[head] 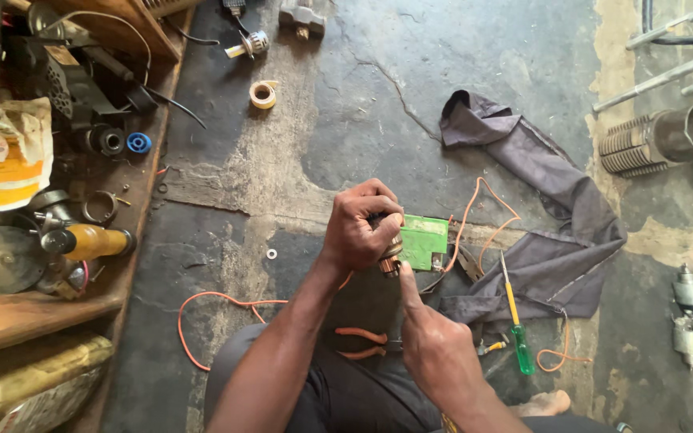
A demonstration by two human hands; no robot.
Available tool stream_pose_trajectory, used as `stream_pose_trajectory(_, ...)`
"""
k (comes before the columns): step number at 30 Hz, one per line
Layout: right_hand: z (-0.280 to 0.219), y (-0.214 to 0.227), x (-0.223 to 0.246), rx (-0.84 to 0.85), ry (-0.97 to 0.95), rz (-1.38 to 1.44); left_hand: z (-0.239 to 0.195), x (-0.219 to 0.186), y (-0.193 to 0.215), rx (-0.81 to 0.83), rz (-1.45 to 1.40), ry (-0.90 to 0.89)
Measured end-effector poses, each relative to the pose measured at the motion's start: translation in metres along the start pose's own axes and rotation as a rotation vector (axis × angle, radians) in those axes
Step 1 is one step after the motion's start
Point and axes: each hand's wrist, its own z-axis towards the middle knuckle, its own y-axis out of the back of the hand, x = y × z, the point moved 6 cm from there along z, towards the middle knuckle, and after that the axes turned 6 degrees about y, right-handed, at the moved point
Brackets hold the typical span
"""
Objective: The person sits on the floor and uses a screwdriver to adjust the commutator of a small electric motor. They then wipe the motor with a cloth and use a metal file to smooth the commutator surface repeatedly.
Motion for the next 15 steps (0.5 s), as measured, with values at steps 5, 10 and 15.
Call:
stream_pose_trajectory(5, 0.0013, -0.0023, 0.0016, -0.053, 0.026, 0.076, -0.0019, 0.0034, 0.0006, -0.004, 0.006, 0.012)
stream_pose_trajectory(10, 0.0018, -0.0001, 0.0001, -0.041, -0.017, 0.066, -0.0032, 0.0035, -0.0008, -0.002, 0.005, 0.022)
stream_pose_trajectory(15, 0.0014, 0.0005, 0.0002, -0.027, -0.040, 0.035, -0.0011, -0.0005, 0.0019, 0.004, -0.005, 0.003)
